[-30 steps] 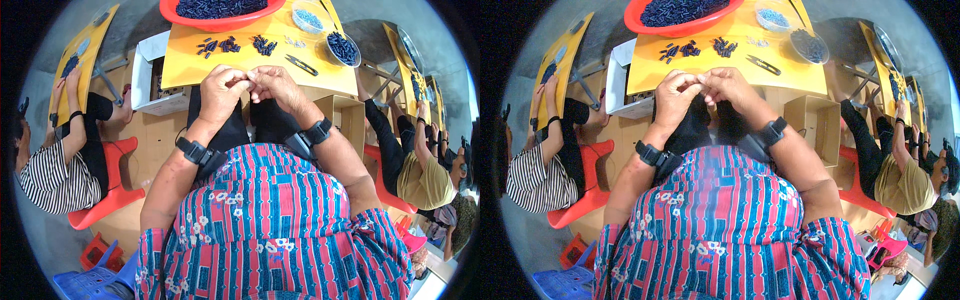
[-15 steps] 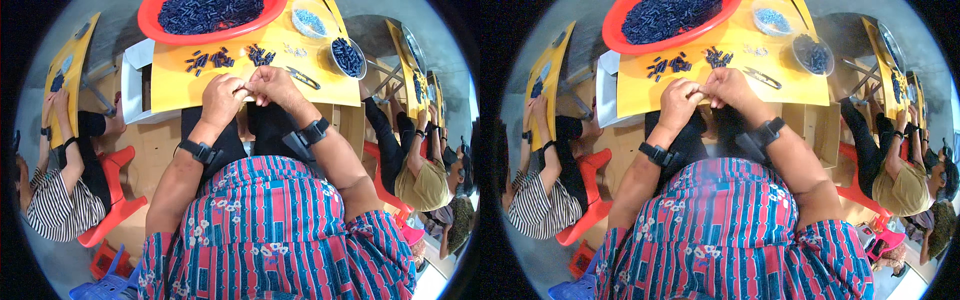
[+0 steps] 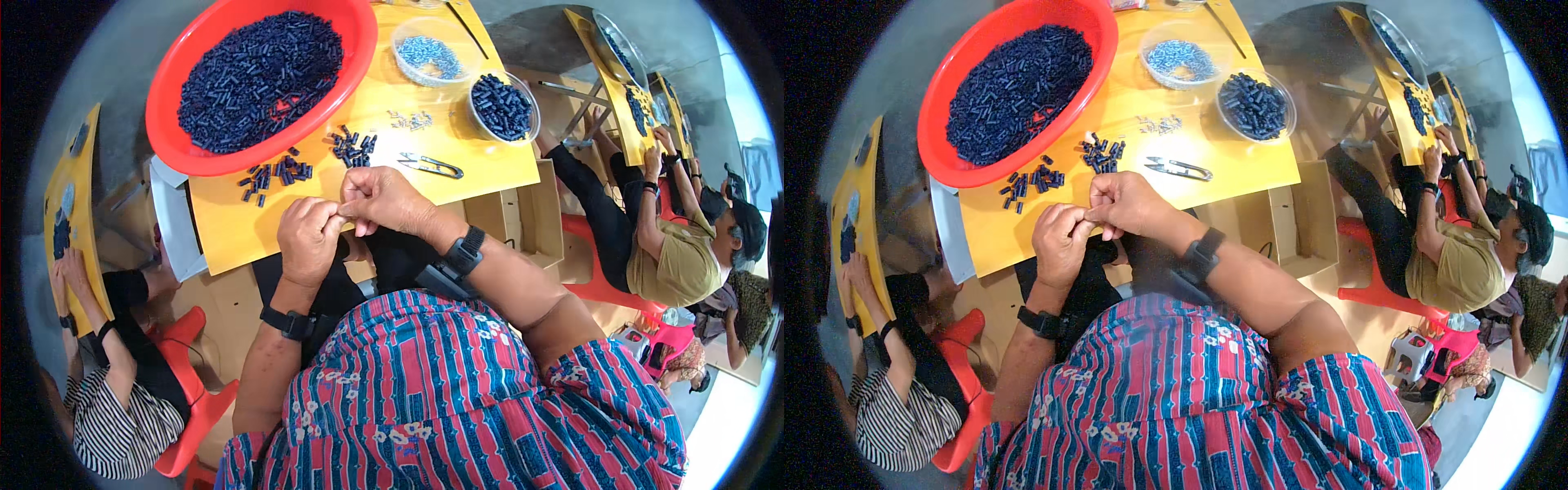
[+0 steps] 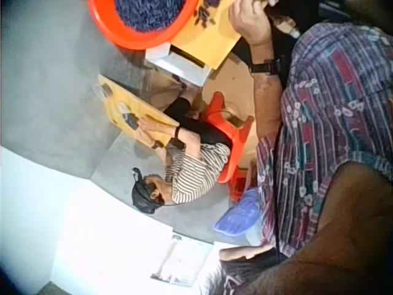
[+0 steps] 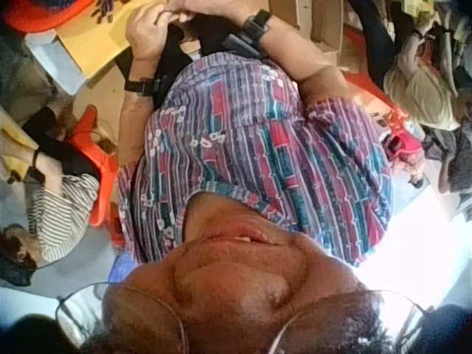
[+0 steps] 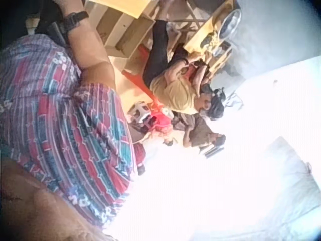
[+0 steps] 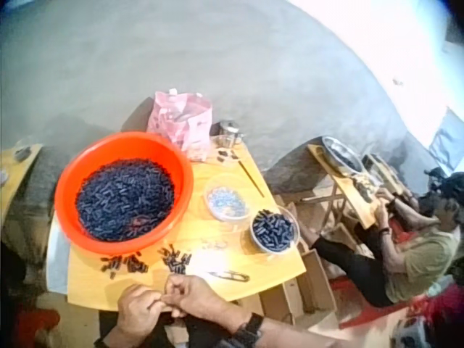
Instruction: Assembling small blue plastic components into white caps by hand at a workshop table.
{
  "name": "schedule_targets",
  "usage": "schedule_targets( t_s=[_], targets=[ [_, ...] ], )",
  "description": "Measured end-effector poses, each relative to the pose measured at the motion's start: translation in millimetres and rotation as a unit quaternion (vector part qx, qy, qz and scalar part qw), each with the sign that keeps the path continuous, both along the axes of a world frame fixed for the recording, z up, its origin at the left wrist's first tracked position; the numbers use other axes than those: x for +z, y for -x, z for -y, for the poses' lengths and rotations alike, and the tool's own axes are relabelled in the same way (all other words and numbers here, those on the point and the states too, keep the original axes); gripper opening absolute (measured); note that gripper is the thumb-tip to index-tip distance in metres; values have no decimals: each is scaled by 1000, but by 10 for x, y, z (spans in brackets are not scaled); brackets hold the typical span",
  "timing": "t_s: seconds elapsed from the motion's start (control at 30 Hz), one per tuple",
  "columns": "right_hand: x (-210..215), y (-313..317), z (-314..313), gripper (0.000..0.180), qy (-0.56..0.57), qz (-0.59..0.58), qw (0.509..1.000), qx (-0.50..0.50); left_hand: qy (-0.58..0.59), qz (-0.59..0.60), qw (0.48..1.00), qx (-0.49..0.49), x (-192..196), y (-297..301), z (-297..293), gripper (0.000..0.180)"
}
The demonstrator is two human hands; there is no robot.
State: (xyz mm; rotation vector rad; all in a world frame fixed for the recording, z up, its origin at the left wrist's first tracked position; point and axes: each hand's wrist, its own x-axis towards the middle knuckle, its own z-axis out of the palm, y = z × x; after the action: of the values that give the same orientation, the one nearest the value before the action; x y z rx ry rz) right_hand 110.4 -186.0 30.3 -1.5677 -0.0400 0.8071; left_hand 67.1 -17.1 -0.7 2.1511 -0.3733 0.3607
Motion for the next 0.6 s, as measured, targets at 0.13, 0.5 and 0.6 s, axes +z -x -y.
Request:
schedule_targets(
  t_s=[0.13,0.5,0.6],
  targets=[
    [16,-81,-42,18,26,24,999,-8,-11,13,1000,-9,-37,-90,10,11],
    [-302,136,39,21,-116,202,973,-2,197,-251,947,-44,-36,-103,-121,11],
    [-149,148,57,17,-151,160,975,41,372,-424,822,-83,-112,-41,-159,12]
  ],
)
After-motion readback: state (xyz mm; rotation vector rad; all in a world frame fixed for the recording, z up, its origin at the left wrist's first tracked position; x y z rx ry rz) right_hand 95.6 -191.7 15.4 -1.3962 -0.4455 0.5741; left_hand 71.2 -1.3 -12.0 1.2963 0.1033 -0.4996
